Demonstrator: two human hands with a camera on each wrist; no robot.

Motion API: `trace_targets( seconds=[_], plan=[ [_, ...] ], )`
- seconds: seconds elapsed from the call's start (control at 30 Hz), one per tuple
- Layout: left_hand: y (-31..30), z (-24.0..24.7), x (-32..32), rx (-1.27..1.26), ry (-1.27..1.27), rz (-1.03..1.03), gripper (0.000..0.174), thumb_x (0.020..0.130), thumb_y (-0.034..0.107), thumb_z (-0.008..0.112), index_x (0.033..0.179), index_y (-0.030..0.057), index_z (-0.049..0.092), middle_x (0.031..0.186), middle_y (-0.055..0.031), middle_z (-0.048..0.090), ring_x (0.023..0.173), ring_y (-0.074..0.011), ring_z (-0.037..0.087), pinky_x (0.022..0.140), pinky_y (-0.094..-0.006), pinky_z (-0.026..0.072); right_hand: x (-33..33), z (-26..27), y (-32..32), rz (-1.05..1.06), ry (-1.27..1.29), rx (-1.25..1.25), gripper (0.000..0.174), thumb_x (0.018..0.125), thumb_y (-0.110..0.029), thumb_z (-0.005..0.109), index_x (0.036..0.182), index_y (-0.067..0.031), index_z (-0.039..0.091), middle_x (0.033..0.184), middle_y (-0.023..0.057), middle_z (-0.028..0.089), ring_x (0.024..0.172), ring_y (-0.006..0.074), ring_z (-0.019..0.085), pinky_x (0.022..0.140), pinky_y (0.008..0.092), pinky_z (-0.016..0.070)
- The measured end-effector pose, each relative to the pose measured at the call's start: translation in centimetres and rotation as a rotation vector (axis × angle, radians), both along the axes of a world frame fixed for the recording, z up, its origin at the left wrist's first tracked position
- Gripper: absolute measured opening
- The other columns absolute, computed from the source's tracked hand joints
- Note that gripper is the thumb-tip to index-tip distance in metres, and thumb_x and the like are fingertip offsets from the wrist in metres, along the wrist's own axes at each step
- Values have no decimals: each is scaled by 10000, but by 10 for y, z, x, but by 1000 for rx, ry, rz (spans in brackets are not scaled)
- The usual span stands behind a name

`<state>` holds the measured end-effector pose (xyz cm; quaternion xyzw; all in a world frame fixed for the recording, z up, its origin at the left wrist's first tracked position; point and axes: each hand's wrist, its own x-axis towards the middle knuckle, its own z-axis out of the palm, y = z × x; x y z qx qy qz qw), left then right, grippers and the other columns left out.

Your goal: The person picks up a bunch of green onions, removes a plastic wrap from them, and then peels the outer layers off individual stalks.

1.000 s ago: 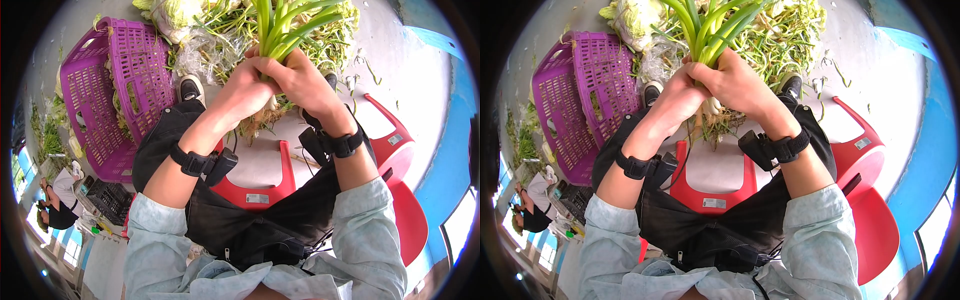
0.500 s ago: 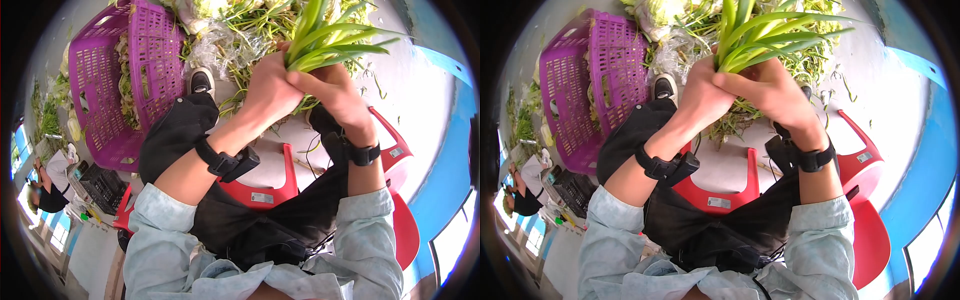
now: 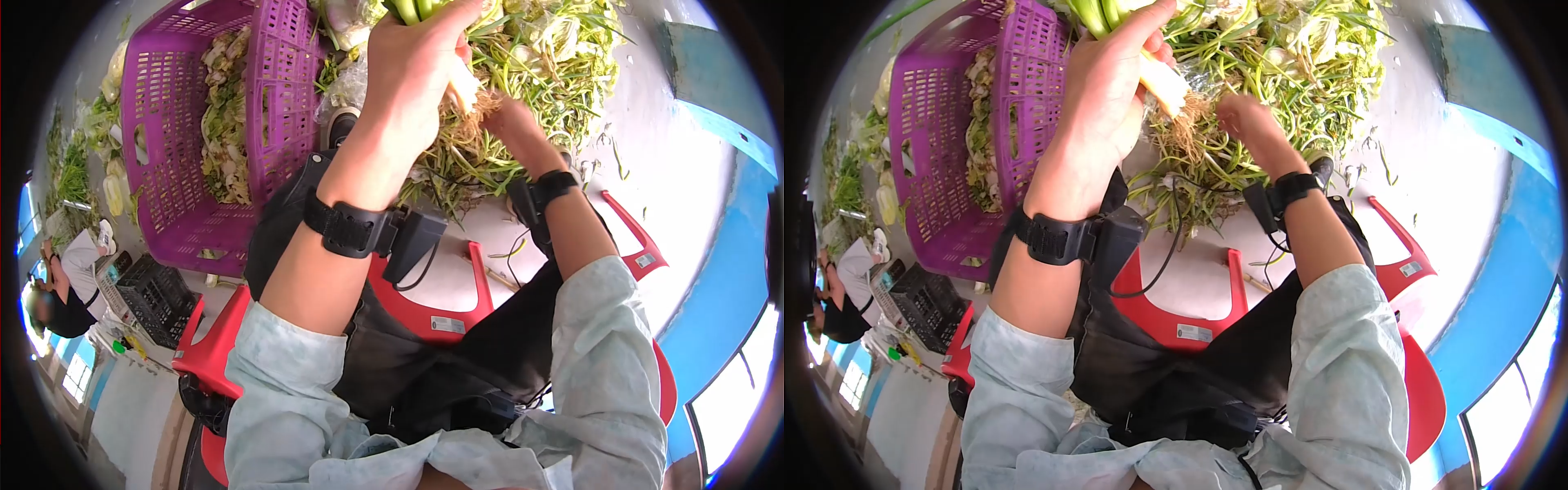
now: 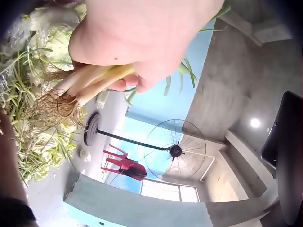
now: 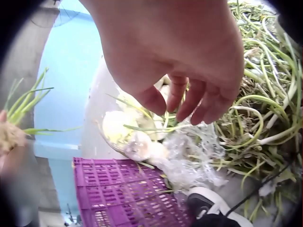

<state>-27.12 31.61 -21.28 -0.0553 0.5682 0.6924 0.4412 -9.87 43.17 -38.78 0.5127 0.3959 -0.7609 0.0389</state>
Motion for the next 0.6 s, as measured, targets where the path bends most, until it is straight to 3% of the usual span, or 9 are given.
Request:
trace_targets(
  seconds=[0.03,0.1,0.13,0.17,0.2,0.3,0.47,0.6],
  plan=[
    [-1,-1,-4,-26,-33,-5,205,929,232,762,881,56,670,702,-20,583,564,-124,554,486,-280,440,4,-13,-8,110,-43,71,266,960,-194,657,1194,-70,638,1041,14,660,955,128,644,864,275,526],
    [-2,9,-8,-28,-68,10,204,934,236,759,875,62,670,706,-21,587,550,-124,554,471,-279,440,1,-22,-26,101,-107,-10,265,946,-193,680,1180,-70,660,978,-2,657,901,111,640,770,262,532],
    [-4,14,-11,-26,-77,21,204,936,237,757,872,64,670,708,-21,589,542,-124,554,464,-278,440,3,-57,-21,143,-94,-19,302,935,-183,677,1198,-39,644,955,7,654,830,116,634,718,265,531],
    [-16,17,-13,133,-46,-14,212,945,249,750,867,70,668,721,-19,592,554,-115,551,470,-271,443,0,-77,-21,146,-41,19,326,927,-181,678,1210,-25,632,950,15,653,802,116,628,704,266,529],
    [-8,13,-16,13,-54,36,207,956,255,738,882,76,665,727,-6,575,572,-106,527,473,-268,430,0,-101,-20,146,10,56,350,919,-178,678,1222,-11,621,945,23,652,773,117,621,690,267,528],
    [-13,2,-21,45,13,75,206,971,267,721,929,78,651,760,-2,560,643,-108,516,549,-277,441,3,-208,-12,58,109,179,408,895,-149,670,1273,-20,588,944,39,654,782,118,625,694,287,530],
    [-15,20,-22,24,-9,95,238,979,286,716,954,70,619,797,-16,567,713,-123,541,636,-293,463,-25,-210,-15,-12,228,173,373,934,-128,652,1278,8,600,1011,59,673,861,144,648,768,293,539],
    [-20,20,-19,82,-25,49,240,981,280,716,948,67,610,789,-20,564,701,-131,553,634,-298,472,-29,-197,-10,-69,276,72,347,966,-112,637,1282,30,609,1065,74,688,924,165,666,828,297,545]
  ],
)
